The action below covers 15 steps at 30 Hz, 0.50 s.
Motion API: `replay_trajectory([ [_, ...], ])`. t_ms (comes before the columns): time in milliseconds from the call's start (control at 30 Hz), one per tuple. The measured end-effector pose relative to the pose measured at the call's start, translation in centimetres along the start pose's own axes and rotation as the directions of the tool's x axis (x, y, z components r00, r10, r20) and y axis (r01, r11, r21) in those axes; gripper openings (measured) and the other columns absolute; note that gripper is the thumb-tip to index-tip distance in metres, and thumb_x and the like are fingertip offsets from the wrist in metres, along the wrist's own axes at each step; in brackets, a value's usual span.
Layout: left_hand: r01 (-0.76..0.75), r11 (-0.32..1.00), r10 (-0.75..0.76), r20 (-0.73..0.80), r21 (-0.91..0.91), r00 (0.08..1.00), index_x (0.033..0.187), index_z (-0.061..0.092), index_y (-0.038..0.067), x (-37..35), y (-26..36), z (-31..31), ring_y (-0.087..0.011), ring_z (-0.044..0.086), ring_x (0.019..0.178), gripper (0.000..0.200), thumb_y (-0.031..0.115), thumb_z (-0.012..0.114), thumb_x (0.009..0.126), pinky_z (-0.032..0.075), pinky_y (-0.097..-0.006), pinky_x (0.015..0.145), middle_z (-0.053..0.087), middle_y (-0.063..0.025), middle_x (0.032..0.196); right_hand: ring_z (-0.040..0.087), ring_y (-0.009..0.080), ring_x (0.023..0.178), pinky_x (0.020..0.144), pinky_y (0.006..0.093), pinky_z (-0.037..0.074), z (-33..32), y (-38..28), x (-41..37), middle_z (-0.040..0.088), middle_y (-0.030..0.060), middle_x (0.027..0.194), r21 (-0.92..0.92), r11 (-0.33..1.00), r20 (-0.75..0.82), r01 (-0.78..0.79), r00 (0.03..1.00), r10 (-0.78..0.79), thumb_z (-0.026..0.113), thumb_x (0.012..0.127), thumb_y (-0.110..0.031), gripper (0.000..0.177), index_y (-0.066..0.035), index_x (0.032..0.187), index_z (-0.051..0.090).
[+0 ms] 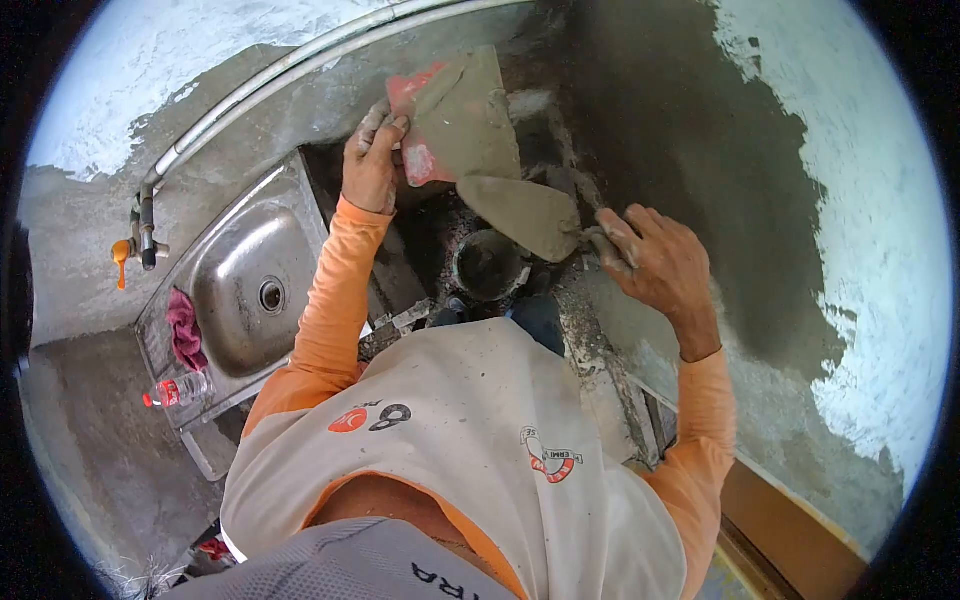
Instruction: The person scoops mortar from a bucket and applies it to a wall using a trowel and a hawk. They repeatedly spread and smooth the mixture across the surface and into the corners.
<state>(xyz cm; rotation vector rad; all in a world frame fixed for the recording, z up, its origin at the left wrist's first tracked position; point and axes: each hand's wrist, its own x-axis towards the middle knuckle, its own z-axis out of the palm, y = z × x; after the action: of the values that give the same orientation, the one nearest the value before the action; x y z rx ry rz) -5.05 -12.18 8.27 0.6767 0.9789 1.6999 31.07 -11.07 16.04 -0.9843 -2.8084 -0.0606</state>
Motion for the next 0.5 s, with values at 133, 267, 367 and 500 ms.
replay_trajectory([
  [133,-0.201,0.960,0.172,0.161,0.193,0.972,0.141,0.050,-0.006,-0.6,1.6,0.5,-0.0150,0.064,0.102,0.045,0.004,0.055,0.098,0.051,-0.0273,0.089,0.067,-0.0093,0.119,0.066,0.0269,0.092,0.074,0.0384,0.053,-2.5,-0.5,1.3,0.063,0.0066,0.104,-0.126,0.990,-0.041,0.066,0.997,-0.071,0.083,0.069,-0.019,0.060,-0.017,0.126,0.065],
  [267,-0.269,0.933,0.217,0.220,0.241,0.951,0.138,0.055,-0.007,-1.5,2.0,0.5,-0.0129,0.060,0.105,0.041,0.006,0.054,0.100,0.047,-0.0260,0.094,0.067,-0.0073,0.118,0.065,0.0267,0.091,0.075,0.0384,0.053,-4.0,0.5,3.2,0.062,0.0057,0.103,-0.226,0.973,-0.082,0.042,0.995,-0.062,0.083,0.070,-0.018,0.059,-0.017,0.125,0.065],
  [367,-0.224,0.954,0.181,0.212,0.200,0.960,0.137,0.056,-0.007,-2.2,2.6,0.5,-0.0130,0.061,0.105,0.040,0.007,0.053,0.100,0.046,-0.0258,0.094,0.067,-0.0072,0.118,0.065,0.0259,0.091,0.075,0.0378,0.053,-5.0,1.1,4.7,0.062,0.0054,0.102,-0.287,0.957,-0.140,0.037,0.987,-0.081,0.082,0.071,-0.017,0.058,-0.016,0.126,0.065],
  [500,-0.253,0.941,0.203,0.223,0.224,0.953,0.141,0.052,-0.006,-2.3,3.6,0.2,-0.0112,0.065,0.094,0.044,0.006,0.053,0.099,0.052,-0.0236,0.081,0.069,-0.0068,0.113,0.065,0.0248,0.088,0.073,0.0369,0.053,-6.3,2.1,6.9,0.062,0.0051,0.100,-0.375,0.927,-0.281,0.016,0.951,-0.130,0.081,0.072,-0.016,0.055,-0.016,0.126,0.066],
])
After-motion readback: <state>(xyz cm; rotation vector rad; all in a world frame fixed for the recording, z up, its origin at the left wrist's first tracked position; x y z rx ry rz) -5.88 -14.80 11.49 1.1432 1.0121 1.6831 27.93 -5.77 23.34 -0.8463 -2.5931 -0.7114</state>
